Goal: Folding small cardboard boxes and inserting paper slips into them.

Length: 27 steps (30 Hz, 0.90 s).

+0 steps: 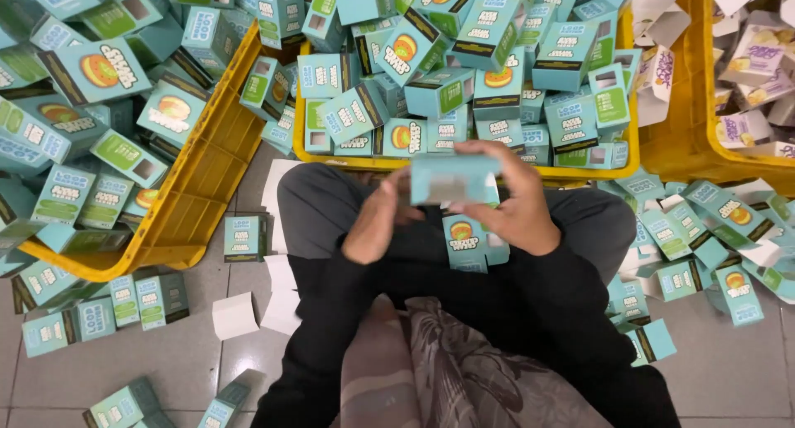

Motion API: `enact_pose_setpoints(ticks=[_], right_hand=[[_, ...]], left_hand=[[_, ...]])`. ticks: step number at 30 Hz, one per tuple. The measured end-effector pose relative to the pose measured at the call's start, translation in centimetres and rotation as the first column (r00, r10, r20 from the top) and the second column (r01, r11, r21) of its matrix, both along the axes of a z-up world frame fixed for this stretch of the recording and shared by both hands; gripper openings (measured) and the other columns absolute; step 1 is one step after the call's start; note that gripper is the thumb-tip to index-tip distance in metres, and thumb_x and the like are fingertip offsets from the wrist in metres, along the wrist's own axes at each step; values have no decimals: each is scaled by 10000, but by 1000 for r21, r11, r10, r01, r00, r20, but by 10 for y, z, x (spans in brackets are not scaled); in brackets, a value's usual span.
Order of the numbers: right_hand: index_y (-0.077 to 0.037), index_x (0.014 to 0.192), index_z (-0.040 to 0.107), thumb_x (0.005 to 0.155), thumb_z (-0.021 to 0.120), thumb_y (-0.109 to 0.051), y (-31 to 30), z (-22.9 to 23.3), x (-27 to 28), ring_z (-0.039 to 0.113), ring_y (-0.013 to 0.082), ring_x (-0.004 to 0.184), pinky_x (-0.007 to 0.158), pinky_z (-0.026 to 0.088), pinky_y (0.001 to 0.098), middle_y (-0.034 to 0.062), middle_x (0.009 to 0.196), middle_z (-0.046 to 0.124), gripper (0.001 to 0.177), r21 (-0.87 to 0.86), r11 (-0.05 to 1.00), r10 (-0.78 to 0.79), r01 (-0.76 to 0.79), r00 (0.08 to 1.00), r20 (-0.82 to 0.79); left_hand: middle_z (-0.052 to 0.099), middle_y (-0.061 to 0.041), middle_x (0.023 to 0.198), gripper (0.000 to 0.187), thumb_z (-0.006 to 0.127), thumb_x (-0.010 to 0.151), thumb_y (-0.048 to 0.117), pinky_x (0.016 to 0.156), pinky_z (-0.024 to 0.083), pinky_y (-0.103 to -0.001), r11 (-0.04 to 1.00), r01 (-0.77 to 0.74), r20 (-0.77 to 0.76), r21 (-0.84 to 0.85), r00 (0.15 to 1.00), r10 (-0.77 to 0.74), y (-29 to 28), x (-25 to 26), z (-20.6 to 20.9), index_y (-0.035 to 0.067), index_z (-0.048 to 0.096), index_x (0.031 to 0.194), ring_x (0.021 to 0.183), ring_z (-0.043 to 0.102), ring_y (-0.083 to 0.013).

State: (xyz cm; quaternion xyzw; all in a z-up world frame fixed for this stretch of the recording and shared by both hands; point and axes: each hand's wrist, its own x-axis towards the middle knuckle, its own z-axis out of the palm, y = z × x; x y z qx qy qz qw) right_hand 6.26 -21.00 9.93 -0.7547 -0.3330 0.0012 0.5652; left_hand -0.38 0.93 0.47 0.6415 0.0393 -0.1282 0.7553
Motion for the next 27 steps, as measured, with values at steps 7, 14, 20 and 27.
enact_pose_setpoints(ticks=[7,14,20,27], right_hand=[[68,1522,378,811,868,-381,4,-35,-6,721,418,959,851,610,521,322,1229,652,973,130,990,-39,46,998,-55],[-13,1141,646,893,801,-261,11,-30,-9,633,195,681,585,552,324,196,1213,672,384,196,980,-7,18,998,-55],[31,968,618,845,842,-104,16,-32,-11,728,350,984,737,639,418,263,1248,614,289,311,950,51,-6,989,-136],[-96,1281,272,825,896,-157,29,-14,-24,655,137,760,580,559,219,187,1223,590,775,335,937,-18,96,973,-228]], left_hand=[[448,-335,1487,965,816,905,224,1075,456,-658,953,-299,619,50,758,205,-25,-18,62,-33,212,1613,1274,573,-524],[587,-163,1234,524,757,943,130,1055,474,-490,968,-251,603,3,773,199,-26,-19,70,-15,502,1377,1193,596,-327],[618,-174,1069,531,731,950,195,883,516,-452,984,-180,516,3,843,153,-23,-26,75,-4,455,1357,1021,596,-263],[645,-312,1165,1173,1035,547,257,918,540,-581,922,-320,443,216,874,200,-33,-25,74,2,344,1459,1038,686,-499]])
